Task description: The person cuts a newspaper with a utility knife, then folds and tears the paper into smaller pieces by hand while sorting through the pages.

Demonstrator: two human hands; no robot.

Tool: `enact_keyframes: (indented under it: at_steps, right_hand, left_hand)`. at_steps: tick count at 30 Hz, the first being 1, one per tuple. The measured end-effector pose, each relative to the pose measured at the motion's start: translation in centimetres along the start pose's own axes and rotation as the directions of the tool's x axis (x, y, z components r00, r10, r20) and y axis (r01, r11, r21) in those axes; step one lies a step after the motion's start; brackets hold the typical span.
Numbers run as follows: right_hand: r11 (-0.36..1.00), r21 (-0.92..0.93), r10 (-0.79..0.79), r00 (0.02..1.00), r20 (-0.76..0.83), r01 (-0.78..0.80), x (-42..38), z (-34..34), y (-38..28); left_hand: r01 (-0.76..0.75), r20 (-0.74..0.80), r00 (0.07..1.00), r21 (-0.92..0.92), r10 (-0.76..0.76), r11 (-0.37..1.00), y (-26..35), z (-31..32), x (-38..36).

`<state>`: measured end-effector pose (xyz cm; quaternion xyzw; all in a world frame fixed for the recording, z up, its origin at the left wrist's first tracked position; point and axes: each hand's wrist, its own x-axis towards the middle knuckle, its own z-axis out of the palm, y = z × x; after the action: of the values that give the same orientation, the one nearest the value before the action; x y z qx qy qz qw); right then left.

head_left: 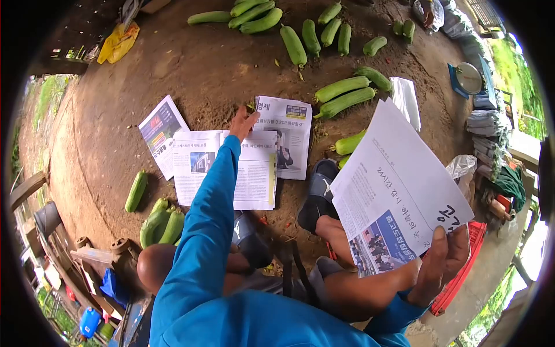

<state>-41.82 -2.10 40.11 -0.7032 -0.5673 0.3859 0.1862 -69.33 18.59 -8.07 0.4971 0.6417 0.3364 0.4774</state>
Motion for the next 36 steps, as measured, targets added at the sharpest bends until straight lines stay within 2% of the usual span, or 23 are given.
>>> enact_keyframes:
  at_steps: [2,3,4,6,8,10,11,12,14,15,17,18,21,23,24,25,26,28,29,30,31,33,36]
  right_hand:
    - [0.998,-0.051,-0.027,0.998,0.057,0.030,-0.1,0.2,0.4]
    - [0.998,-0.056,-0.030,0.998,0.046,0.032,-0.3,0.2,0.6]
    - [0.998,-0.052,-0.025,1.000,0.006,0.026,-0.5,0.1,0.8]
    - [1.000,-0.001,0.001,0.982,-0.191,-0.002,-1.3,-0.3,1.3]
    - [0.992,0.124,0.075,0.884,-0.461,-0.019,-1.8,-0.8,1.6]
    - [0.971,0.240,0.150,0.820,-0.553,-0.016,-1.8,-1.0,1.3]
    - [0.967,0.255,0.165,0.827,-0.538,-0.027,-1.8,-1.1,1.2]
    - [0.977,0.205,0.142,0.878,-0.457,-0.051,-1.8,-1.0,1.4]
    - [0.997,0.055,0.058,0.972,-0.229,-0.047,-1.8,-1.0,1.7]
    - [0.999,0.004,0.034,0.990,-0.137,-0.034,-1.6,-0.9,1.8]
    - [0.998,-0.058,0.009,1.000,-0.023,-0.010,-1.4,-0.6,2.3]
    - [0.998,-0.069,0.005,1.000,-0.011,-0.005,-1.5,-0.5,2.6]
    - [0.997,-0.080,0.006,0.998,-0.057,-0.011,-1.9,-0.5,3.3]
    - [0.998,-0.054,0.027,0.980,-0.199,-0.039,-2.9,-0.9,4.0]
    - [0.998,-0.021,0.051,0.938,-0.343,-0.062,-3.7,-1.0,4.4]
    - [0.998,0.019,0.068,0.863,-0.501,-0.067,-4.3,-1.1,4.7]
    - [0.997,0.059,0.082,0.768,-0.635,-0.057,-4.7,-1.0,4.8]
    - [0.981,0.185,0.166,0.748,-0.642,-0.058,-3.5,-1.3,2.9]
    - [0.950,0.307,0.251,0.732,-0.633,-0.060,-3.1,-1.5,2.2]
    - [0.949,0.309,0.252,0.728,-0.637,-0.059,-3.1,-1.6,2.4]
    - [0.963,0.260,0.226,0.758,-0.612,-0.077,-3.4,-1.9,2.6]
    - [0.973,0.209,0.204,0.783,-0.588,-0.096,-3.4,-1.8,2.6]
    - [0.949,0.315,0.238,0.700,-0.673,-0.019,-2.7,-1.0,2.5]
  left_hand:
    - [0.324,0.341,0.897,-0.072,-0.282,0.943,5.5,-1.7,-1.1]
    - [0.312,0.338,0.886,0.069,-0.317,0.948,4.7,-1.9,0.0]
    - [0.311,0.344,0.884,0.073,-0.317,0.947,4.0,-2.1,1.4]
    - [0.121,0.581,0.753,0.340,-0.309,0.933,5.4,-2.1,3.2]
    - [0.119,0.580,0.750,0.356,-0.319,0.927,5.6,-1.8,3.7]
    - [0.065,0.508,0.835,0.292,-0.212,0.954,2.0,-1.6,5.3]
    - [0.185,0.536,0.791,0.251,-0.295,0.950,0.5,-1.7,6.1]
    - [0.182,0.540,0.788,0.257,-0.298,0.949,0.2,-1.7,6.3]
    - [0.437,0.491,0.768,0.069,-0.412,0.897,-0.4,-1.5,6.4]
    - [0.439,0.493,0.764,0.076,-0.416,0.895,-1.5,-1.5,6.9]
    - [0.520,0.592,0.748,-0.241,-0.300,0.819,-3.2,-1.7,7.4]
    - [0.520,0.593,0.746,-0.237,-0.302,0.821,-3.8,-1.7,7.5]
    - [0.446,0.494,0.836,-0.359,-0.238,0.820,-2.6,-1.6,7.2]
    - [0.325,0.398,0.871,-0.026,-0.288,0.945,3.7,-1.7,6.5]
    - [0.321,0.397,0.872,-0.025,-0.285,0.947,3.3,-1.3,7.4]
    - [0.071,0.377,0.926,-0.199,0.010,0.977,3.3,-0.5,8.7]
    - [-0.186,0.306,0.902,-0.360,0.304,0.914,3.3,0.0,9.8]
    - [-0.202,0.342,0.872,-0.402,0.351,0.893,7.8,1.0,11.3]
    - [-0.345,0.288,0.839,-0.374,0.461,0.861,9.0,2.1,13.7]
    - [-0.478,0.238,0.790,-0.337,0.565,0.811,10.1,3.0,15.3]
    - [-0.481,0.242,0.786,-0.338,0.569,0.809,12.4,3.8,15.7]
    - [0.008,0.311,0.944,-0.357,0.110,0.934,18.7,5.4,15.7]
    - [0.090,0.257,0.966,-0.321,-0.004,0.943,22.8,7.1,15.4]
